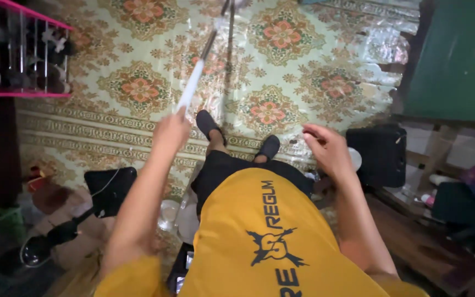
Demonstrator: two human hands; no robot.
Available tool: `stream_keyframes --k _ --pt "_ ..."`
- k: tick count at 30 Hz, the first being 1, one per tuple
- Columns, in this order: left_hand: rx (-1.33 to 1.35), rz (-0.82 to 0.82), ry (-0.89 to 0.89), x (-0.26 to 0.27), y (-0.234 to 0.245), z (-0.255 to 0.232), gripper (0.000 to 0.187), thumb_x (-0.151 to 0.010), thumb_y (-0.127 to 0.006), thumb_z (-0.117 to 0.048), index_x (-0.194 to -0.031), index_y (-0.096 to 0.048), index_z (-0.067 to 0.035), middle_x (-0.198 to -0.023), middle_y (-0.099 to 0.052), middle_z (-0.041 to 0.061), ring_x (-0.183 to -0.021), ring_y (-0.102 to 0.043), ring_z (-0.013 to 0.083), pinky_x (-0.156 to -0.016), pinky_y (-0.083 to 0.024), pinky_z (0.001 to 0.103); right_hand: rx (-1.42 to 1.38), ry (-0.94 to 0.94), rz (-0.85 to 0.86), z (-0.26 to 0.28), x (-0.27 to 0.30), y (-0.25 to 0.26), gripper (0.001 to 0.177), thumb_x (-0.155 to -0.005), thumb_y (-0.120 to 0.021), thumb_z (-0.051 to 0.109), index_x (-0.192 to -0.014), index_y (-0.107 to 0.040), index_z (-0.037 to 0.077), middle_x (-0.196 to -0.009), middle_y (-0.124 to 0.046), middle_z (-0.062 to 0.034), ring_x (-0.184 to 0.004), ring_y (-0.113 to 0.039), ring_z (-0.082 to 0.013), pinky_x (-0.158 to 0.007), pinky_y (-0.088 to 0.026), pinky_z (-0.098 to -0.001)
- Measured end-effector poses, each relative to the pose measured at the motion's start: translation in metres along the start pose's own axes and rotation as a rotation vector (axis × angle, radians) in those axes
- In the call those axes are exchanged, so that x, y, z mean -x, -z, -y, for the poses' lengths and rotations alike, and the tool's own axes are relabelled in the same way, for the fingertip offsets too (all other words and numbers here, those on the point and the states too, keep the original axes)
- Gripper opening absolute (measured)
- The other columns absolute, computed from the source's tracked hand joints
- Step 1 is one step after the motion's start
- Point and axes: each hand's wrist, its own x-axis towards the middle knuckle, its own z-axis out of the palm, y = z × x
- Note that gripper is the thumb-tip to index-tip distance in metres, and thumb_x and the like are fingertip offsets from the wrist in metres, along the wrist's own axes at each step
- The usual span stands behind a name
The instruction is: The recorder is mopping the floor in a home environment using a spin mop and bucket.
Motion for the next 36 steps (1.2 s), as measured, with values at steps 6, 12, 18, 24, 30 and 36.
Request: stream_keyframes --k 6,12,18,24,30,36 --pt "0.040 0.077 0.302 0.254 -0.032 0.018 0.046 -0.094 -0.057 -0.032 -0.139 -0.063 -0.029 -0.092 -0.069 0.027 -0.083 -0.068 0.0491 -0.073 -0.054 0.059 0.019 0.078 0.254 0.018 -0.039 -0.007 0.031 -0.097 -0.067 0.022 -0.125 -0.071 0.010 -0.114 -0.077 -0.0063 -0.096 -0.073 -0.0145 -0.083 -0.057 -0.0299" --pt "0.084 0.089 0.472 0.360 -0.056 0.009 0.044 -0.095 -0.051 -0.037 -0.138 -0.061 -0.037 -0.094 -0.073 0.023 -0.084 -0.070 0.0480 -0.075 -0.055 0.061 0.095 0.238 0.353 0.062 -0.053 -0.029 0.029 -0.097 -0.067 0.022 -0.124 -0.072 0.012 -0.109 -0.078 -0.0101 -0.093 -0.076 -0.0196 -0.080 -0.058 -0.0321" --pt "0.046 0.210 0.423 0.244 -0.036 0.022 0.051 -0.097 -0.051 -0.036 -0.148 -0.051 -0.033 -0.095 -0.071 0.028 -0.090 -0.070 0.0488 -0.082 -0.055 0.059 0.106 0.328 0.338 0.073 -0.050 -0.049 0.030 -0.097 -0.066 0.019 -0.125 -0.071 0.009 -0.114 -0.075 -0.0125 -0.096 -0.074 -0.0225 -0.080 -0.059 -0.0334" --pt "0.051 -0.060 0.034 0.023 0.024 0.037 0.040 -0.101 -0.047 -0.033 -0.134 -0.062 -0.014 -0.097 -0.068 0.031 -0.093 -0.067 0.0495 -0.081 -0.053 0.059 0.182 0.133 0.153 0.110 -0.037 -0.058 0.031 -0.094 -0.068 0.021 -0.123 -0.073 0.010 -0.116 -0.074 -0.0120 -0.094 -0.073 -0.0229 -0.079 -0.057 -0.0342" --pt "0.092 -0.062 -0.030 -0.158 0.090 0.036 0.037 -0.102 -0.047 -0.032 -0.121 -0.064 -0.006 -0.109 -0.068 0.027 -0.102 -0.066 0.0465 -0.085 -0.053 0.057 0.284 -0.010 0.032 0.146 -0.029 -0.094 0.032 -0.095 -0.069 0.022 -0.124 -0.072 0.009 -0.108 -0.075 -0.0121 -0.088 -0.073 -0.0236 -0.075 -0.056 -0.0344" --pt "0.056 0.002 -0.020 -0.179 0.073 0.107 0.033 -0.105 -0.047 -0.022 -0.129 -0.063 -0.007 -0.112 -0.070 0.026 -0.104 -0.069 0.0457 -0.086 -0.056 0.055 0.223 0.052 -0.008 0.148 -0.019 -0.135 0.030 -0.096 -0.070 0.020 -0.123 -0.071 0.006 -0.111 -0.075 -0.0121 -0.095 -0.073 -0.0210 -0.077 -0.055 -0.0319"
